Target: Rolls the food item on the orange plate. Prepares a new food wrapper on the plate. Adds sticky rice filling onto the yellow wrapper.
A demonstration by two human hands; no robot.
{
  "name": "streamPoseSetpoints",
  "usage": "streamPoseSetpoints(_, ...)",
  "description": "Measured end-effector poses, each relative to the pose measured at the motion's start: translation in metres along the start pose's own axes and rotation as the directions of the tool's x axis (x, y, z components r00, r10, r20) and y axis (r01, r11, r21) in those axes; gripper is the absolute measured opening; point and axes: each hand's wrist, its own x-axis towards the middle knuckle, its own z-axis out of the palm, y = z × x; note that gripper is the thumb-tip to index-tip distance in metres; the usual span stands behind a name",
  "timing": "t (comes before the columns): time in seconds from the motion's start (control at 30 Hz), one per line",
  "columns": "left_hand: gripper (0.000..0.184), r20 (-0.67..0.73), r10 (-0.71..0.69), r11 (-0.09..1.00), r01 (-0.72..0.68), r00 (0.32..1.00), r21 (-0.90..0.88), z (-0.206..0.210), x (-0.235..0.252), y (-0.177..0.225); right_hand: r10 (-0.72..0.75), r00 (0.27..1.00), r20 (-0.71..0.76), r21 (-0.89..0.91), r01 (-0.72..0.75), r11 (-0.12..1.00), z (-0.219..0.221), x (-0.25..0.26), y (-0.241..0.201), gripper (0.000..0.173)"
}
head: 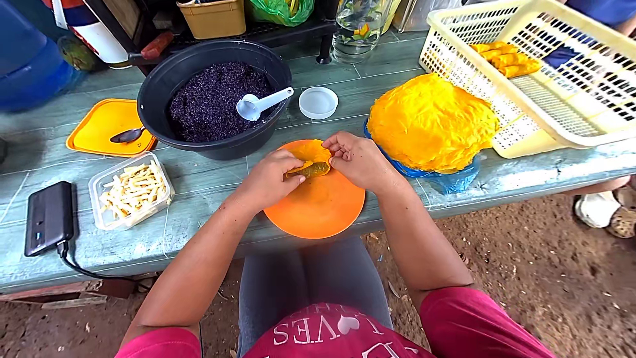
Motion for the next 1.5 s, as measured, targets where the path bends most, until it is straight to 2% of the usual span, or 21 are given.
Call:
streamPoseSetpoints(0.17,0.023,0.008,0.003,1.0,-0.003,1.0,0.007,0.0,0.001,0.001,-0.036,0.993,0.112,-0.02,0.038,0.999,-0.004,0.0,-0.001,0.031)
streamPoseSetpoints(0.5,0.022,-0.053,0.012,1.0,-0.012,0.999,0.007,0.0,0.002,-0.001,0.025,0.997,0.071,-0.016,-0.024,1.0,0.0,0.003,-0.007,0.021)
streamPoseSetpoints(0.57,0.022,-0.052,-0.06,0.998,0.058,0.997,-0.031,-0.001,0.003,0.001,-0.024,1.0,0.012,-0.032,0.025,0.999,0.004,0.004,-0.004,0.014)
streamPoseSetpoints(0.67,0.017,-0.023,-0.191,0.977,0.187,0.981,-0.099,-0.004,0.006,0.007,-0.136,0.991,-0.015,-0.065,0.135,0.989,0.005,0.003,0.0,0.021)
streamPoseSetpoints(0.73,0.012,-0.063,-0.148,0.987,0.143,0.987,-0.074,-0.003,0.004,0.006,-0.221,0.975,0.013,-0.075,0.222,0.972,0.005,0.002,0.004,0.027)
streamPoseSetpoints(0.8,0.013,-0.089,-0.043,0.999,0.044,0.995,0.006,-0.001,0.001,0.002,-0.285,0.957,0.048,-0.055,0.287,0.956,0.004,0.0,0.007,0.026)
streamPoseSetpoints(0.87,0.019,-0.063,0.036,0.996,-0.031,0.997,0.078,-0.004,-0.003,-0.002,-0.294,0.952,0.089,-0.023,0.297,0.955,0.001,-0.001,0.009,0.021)
streamPoseSetpoints(0.9,0.025,-0.045,0.053,0.994,-0.049,0.998,0.096,-0.007,-0.004,-0.003,-0.277,0.954,0.112,-0.005,0.279,0.96,0.0,-0.002,0.008,0.026)
streamPoseSetpoints(1.0,0.032,0.008,0.049,0.993,-0.05,0.999,0.102,-0.01,-0.004,-0.004,-0.259,0.96,0.109,-0.037,0.264,0.964,0.0,-0.002,0.004,0.03)
streamPoseSetpoints(1.2,0.021,-0.015,0.01,0.993,-0.008,1.0,0.119,-0.008,-0.002,0.0,-0.378,0.924,0.053,-0.075,0.381,0.921,0.005,0.0,0.011,0.017)
streamPoseSetpoints(1.3,0.019,-0.038,0.011,0.999,-0.009,0.999,0.05,-0.009,-0.003,0.0,-0.385,0.921,0.064,-0.044,0.388,0.92,0.003,-0.001,0.011,0.017)
streamPoseSetpoints(1.5,0.017,0.034,-0.011,1.0,0.012,0.999,-0.02,-0.017,-0.006,0.002,-0.375,0.916,0.145,0.065,0.369,0.927,-0.001,-0.003,0.01,0.018)
